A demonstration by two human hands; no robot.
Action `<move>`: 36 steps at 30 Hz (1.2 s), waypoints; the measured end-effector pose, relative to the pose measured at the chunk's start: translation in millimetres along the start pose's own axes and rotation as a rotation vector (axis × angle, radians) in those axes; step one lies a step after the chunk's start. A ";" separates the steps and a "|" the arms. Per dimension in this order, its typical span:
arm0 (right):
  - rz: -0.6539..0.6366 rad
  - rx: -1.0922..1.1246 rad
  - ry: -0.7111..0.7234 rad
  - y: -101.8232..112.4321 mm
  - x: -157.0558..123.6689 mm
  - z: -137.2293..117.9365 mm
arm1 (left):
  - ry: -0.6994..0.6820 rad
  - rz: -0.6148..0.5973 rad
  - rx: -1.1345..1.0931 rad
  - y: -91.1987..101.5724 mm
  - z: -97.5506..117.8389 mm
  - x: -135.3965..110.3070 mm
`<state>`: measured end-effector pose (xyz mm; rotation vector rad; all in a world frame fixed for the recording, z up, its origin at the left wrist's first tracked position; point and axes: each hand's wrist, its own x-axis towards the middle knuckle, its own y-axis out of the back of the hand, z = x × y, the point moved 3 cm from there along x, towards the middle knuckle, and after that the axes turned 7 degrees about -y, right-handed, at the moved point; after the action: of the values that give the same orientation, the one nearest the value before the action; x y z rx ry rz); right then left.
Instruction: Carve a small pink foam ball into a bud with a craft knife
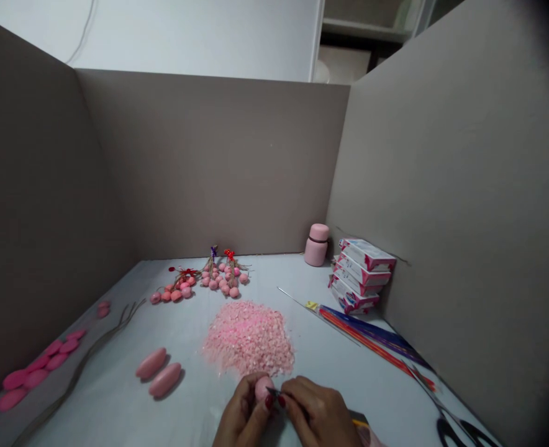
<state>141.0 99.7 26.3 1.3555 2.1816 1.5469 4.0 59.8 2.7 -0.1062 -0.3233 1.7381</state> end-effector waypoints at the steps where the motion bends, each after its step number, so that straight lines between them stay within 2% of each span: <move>1: 0.001 -0.001 0.013 0.1 0.2 -1.0 | 0.000 0.007 -0.009 -0.7 2.2 -0.3; 5: 0.024 -0.044 0.061 0.9 1.0 -3.9 | 0.011 0.005 -0.053 -3.8 6.6 -0.8; 12: 0.028 -0.104 0.054 -1.8 -0.3 -1.5 | 0.032 -0.021 -0.055 -2.2 5.1 0.7; 15: 0.004 -0.092 -0.022 -2.4 0.7 3.9 | 0.001 -0.054 -0.052 -1.3 3.1 0.2; 18: 0.026 -0.050 -0.144 0.8 2.9 11.1 | -0.015 -0.093 -0.033 -0.5 -2.0 -0.5; 20: 0.047 0.002 -0.176 3.1 3.6 12.6 | -0.014 -0.083 -0.029 1.0 -5.8 -0.2; 25: 0.009 0.089 -0.069 1.9 0.9 3.9 | -0.019 -0.012 -0.107 2.9 -7.0 1.0; 28: -0.023 0.076 -0.027 -0.4 -0.2 -0.2 | 0.009 0.021 -0.075 3.3 -3.8 0.7; 36: -0.059 0.026 -0.050 -1.8 -0.2 1.9 | -0.008 -0.029 -0.038 5.3 -8.1 1.8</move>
<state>141.1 100.8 23.9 1.3101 2.1993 1.4534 0.6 61.9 -6.3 -0.1210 -0.3620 1.7040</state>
